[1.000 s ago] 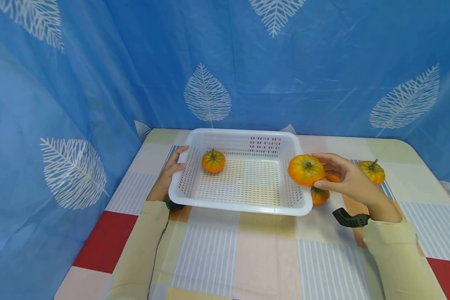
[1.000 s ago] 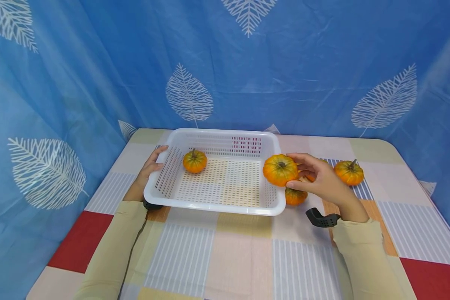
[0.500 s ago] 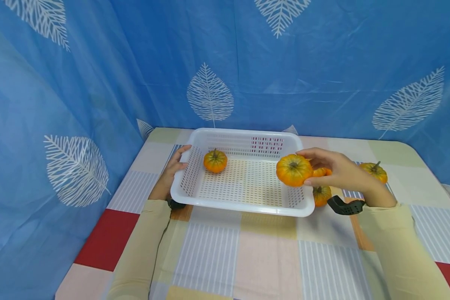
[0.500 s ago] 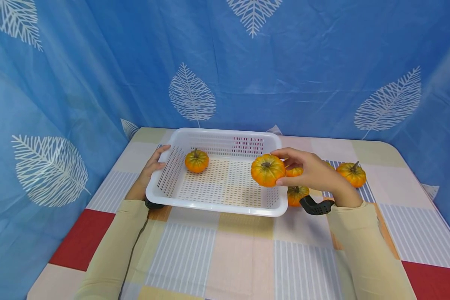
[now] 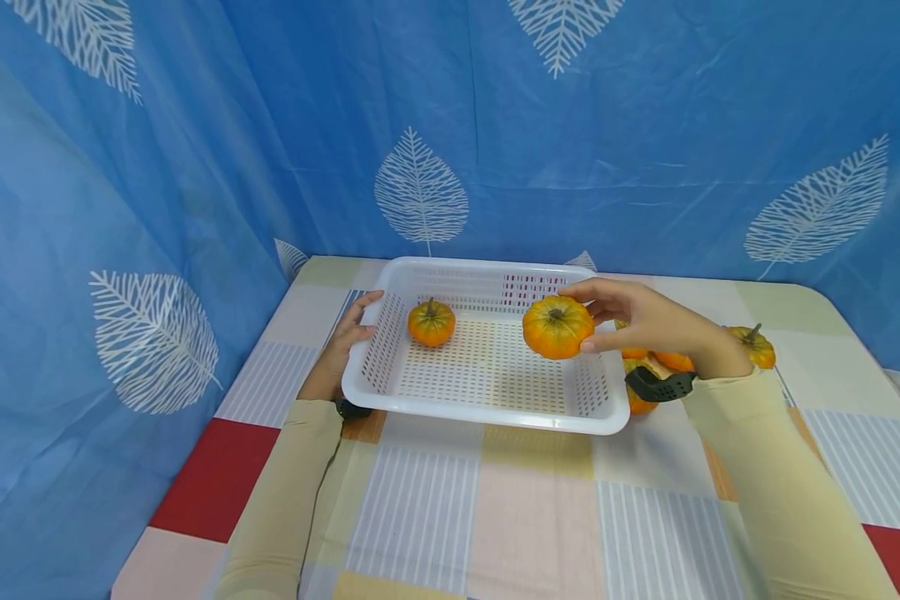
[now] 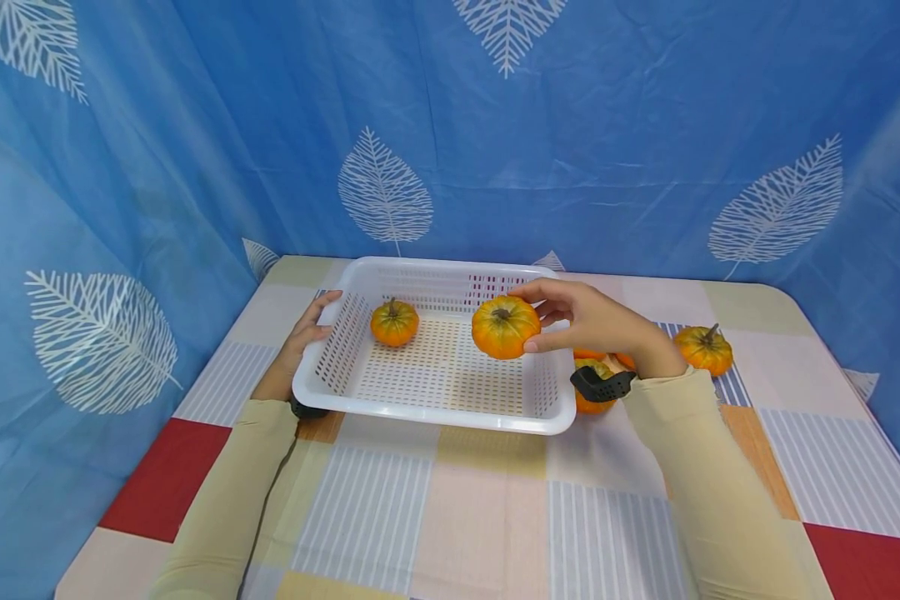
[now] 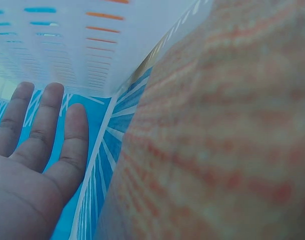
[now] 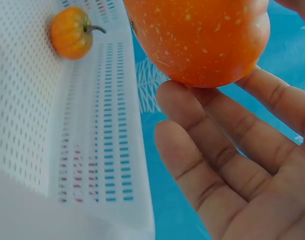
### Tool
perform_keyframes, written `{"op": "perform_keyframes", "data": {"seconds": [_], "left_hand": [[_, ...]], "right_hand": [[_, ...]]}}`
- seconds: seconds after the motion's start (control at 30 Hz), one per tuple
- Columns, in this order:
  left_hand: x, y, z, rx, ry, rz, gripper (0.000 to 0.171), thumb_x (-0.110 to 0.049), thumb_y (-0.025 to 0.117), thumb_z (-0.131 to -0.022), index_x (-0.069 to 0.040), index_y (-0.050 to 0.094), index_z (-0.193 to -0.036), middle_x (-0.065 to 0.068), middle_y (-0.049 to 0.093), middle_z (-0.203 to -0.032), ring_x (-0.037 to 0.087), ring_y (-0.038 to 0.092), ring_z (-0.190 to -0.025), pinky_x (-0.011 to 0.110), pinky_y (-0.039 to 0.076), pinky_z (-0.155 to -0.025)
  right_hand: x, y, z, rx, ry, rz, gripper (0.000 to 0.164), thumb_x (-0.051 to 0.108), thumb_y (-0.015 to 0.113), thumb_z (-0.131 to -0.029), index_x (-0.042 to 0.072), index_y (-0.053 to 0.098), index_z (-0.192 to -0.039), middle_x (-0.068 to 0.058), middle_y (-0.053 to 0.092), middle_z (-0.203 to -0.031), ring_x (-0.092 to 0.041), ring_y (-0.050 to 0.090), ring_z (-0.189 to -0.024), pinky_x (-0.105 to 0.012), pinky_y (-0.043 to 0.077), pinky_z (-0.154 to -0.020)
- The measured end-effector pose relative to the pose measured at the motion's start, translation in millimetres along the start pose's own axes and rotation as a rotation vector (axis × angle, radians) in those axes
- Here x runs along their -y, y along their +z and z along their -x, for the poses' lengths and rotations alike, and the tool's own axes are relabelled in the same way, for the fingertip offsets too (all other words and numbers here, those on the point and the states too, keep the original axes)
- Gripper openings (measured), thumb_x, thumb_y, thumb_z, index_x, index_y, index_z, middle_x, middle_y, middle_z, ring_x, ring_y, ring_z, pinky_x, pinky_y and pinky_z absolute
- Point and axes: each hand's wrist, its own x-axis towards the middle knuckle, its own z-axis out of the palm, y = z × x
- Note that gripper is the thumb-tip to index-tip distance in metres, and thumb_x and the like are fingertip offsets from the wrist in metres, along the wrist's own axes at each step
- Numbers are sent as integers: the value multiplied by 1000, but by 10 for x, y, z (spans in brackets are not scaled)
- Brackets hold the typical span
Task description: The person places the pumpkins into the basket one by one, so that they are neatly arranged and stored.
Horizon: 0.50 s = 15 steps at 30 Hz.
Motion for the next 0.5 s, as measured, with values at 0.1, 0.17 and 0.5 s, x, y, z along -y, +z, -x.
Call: {"op": "perform_keyframes", "data": {"seconds": [0.1, 0.17, 0.5], "left_hand": [[5, -3, 0, 8, 2, 10, 58, -8, 37, -96, -36, 45, -147, 22, 18, -171, 32, 44, -129, 36, 55, -94], [9, -6, 4, 8, -1, 14, 57, -8, 37, -96, -36, 45, -146, 21, 19, -170, 31, 45, -128, 36, 55, -93], [-15, 9, 22, -5, -21, 22, 57, -10, 40, -97, -37, 45, -147, 19, 18, -171, 32, 43, -129, 37, 54, -95]], "right_hand": [[9, 6, -92, 20, 28, -8, 66, 1, 82, -93, -2, 55, -153, -20, 61, -148, -20, 69, -116, -25, 54, -101], [16, 16, -152, 31, 44, -12, 66, 3, 81, -94, -1, 54, -154, -20, 60, -149, -24, 69, -119, -24, 53, -102], [-60, 106, -443, 56, 95, -81, 68, 6, 79, -96, 0, 50, -157, -20, 55, -155, -32, 65, -126, -26, 55, -100]]}}
